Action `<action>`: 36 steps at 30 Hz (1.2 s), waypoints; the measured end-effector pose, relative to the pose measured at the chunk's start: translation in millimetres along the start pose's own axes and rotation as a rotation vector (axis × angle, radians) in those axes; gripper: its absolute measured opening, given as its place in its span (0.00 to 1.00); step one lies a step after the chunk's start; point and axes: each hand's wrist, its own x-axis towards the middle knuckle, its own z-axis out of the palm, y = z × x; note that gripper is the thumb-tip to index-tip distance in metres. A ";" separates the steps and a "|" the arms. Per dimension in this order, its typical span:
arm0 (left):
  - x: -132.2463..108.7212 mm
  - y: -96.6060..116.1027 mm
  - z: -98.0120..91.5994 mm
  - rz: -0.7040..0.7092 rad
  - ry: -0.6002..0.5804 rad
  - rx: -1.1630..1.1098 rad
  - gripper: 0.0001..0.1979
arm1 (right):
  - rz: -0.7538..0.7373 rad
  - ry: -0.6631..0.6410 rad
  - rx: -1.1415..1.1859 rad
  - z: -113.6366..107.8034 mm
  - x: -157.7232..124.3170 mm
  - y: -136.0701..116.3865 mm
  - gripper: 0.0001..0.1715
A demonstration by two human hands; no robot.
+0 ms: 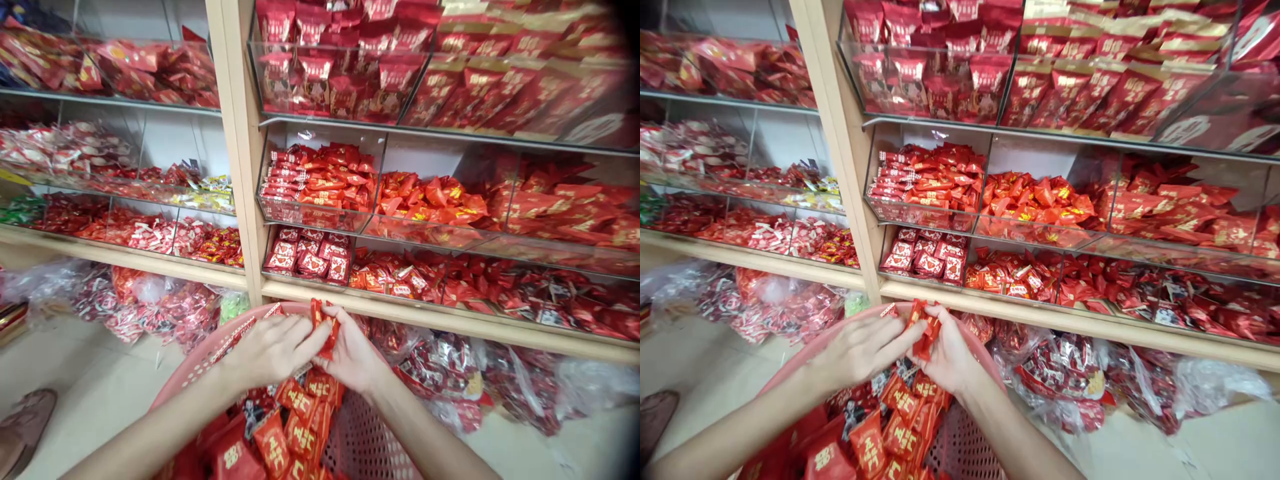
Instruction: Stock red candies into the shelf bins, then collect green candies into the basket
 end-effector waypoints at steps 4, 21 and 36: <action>5.1 5.1 17.9 -0.029 -0.171 -0.019 0.19 | 0.005 -0.029 0.076 -5.5 -4.9 -4.3 0.10; -67.9 -56.6 78.6 -0.700 -0.301 -0.169 0.22 | 0.036 -0.593 -1.830 -63.8 -57.4 -0.6 0.09; -76.3 -50.9 79.7 -0.911 -0.568 -0.412 0.31 | -0.610 -0.831 -2.612 -126.8 -27.0 61.9 0.06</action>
